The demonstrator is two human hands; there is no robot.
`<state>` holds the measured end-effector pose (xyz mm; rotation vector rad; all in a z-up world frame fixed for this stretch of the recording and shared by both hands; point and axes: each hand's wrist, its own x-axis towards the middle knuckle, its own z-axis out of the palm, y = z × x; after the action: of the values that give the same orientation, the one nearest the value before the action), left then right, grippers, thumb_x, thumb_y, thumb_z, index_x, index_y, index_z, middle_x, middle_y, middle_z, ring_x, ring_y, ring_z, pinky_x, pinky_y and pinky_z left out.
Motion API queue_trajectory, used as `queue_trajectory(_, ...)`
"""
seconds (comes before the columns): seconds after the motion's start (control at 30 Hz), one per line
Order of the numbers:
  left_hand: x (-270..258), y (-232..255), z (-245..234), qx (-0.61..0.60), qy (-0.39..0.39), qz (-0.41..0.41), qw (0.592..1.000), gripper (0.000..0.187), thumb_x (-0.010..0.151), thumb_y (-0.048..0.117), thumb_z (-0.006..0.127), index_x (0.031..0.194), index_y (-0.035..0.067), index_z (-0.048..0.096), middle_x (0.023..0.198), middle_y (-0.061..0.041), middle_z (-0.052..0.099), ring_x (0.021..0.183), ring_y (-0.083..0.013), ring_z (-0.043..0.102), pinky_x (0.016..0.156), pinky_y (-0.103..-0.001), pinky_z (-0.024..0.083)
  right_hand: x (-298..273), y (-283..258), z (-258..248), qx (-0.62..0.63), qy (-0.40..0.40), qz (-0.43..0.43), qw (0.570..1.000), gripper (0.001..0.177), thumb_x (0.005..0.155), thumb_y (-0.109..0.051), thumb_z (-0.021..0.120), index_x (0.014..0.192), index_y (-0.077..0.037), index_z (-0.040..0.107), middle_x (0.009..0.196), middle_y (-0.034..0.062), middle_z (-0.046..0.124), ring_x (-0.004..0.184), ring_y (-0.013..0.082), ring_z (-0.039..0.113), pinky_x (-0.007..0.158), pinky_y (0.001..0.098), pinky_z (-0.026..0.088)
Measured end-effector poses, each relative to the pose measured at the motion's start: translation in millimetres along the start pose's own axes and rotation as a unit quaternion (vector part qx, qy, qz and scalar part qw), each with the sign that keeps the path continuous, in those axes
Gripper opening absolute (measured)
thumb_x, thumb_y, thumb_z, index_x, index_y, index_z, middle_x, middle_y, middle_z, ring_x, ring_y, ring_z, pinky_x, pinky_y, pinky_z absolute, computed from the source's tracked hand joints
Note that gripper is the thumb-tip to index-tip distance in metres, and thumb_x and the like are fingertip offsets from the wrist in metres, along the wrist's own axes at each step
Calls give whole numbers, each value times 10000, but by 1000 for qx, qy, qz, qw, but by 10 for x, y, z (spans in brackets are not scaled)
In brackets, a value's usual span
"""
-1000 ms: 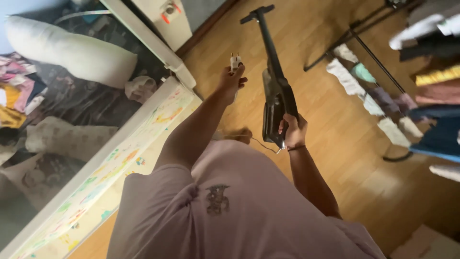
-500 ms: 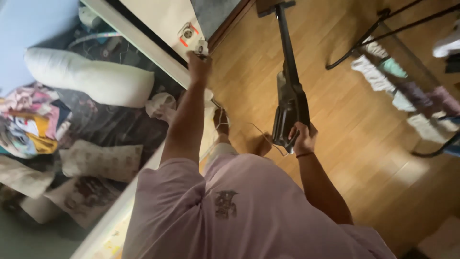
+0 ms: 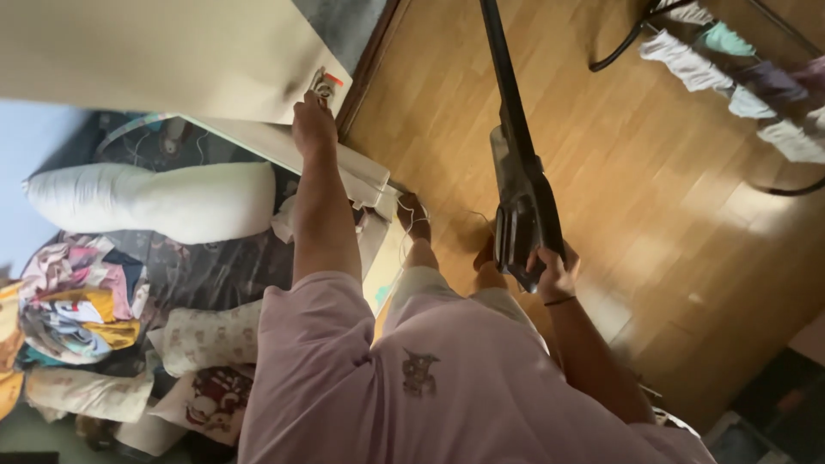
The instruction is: Vacuuming the floor around furniture and a crib in a bedroom.
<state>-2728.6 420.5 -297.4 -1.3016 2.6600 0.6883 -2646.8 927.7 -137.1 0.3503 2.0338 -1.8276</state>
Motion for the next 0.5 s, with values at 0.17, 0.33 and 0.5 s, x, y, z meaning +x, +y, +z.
queue_trajectory(0.17, 262, -105, 224, 61, -20, 36, 997, 206, 1050, 250, 564, 1206, 116, 576, 1083, -222, 646, 968, -394, 688, 780, -500, 563, -47, 149, 54, -38, 6, 24, 999, 198, 845, -166, 566, 825, 27, 604, 632, 98, 599, 555, 172, 538, 543, 296, 434)
queue_trajectory(0.33, 400, -192, 392, 98, 4, 84, 992, 371, 962, 240, 580, 1316, 129, 574, 1050, -228, 645, 944, -387, 684, 734, -487, 565, -149, 131, 230, -80, 7, 55, 995, 210, 846, -161, 586, 775, 35, 609, 610, 90, 589, 516, 164, 508, 501, 303, 393)
queue_trajectory(0.5, 463, -226, 386, 77, -20, 125, 989, 286, 1062, 282, 493, 1277, 195, 659, 1213, -187, 639, 1063, -377, 663, 860, -493, 548, -172, 186, 326, -114, -43, 13, 992, 210, 855, -149, 560, 733, 9, 626, 684, 57, 619, 580, 144, 546, 537, 290, 429)
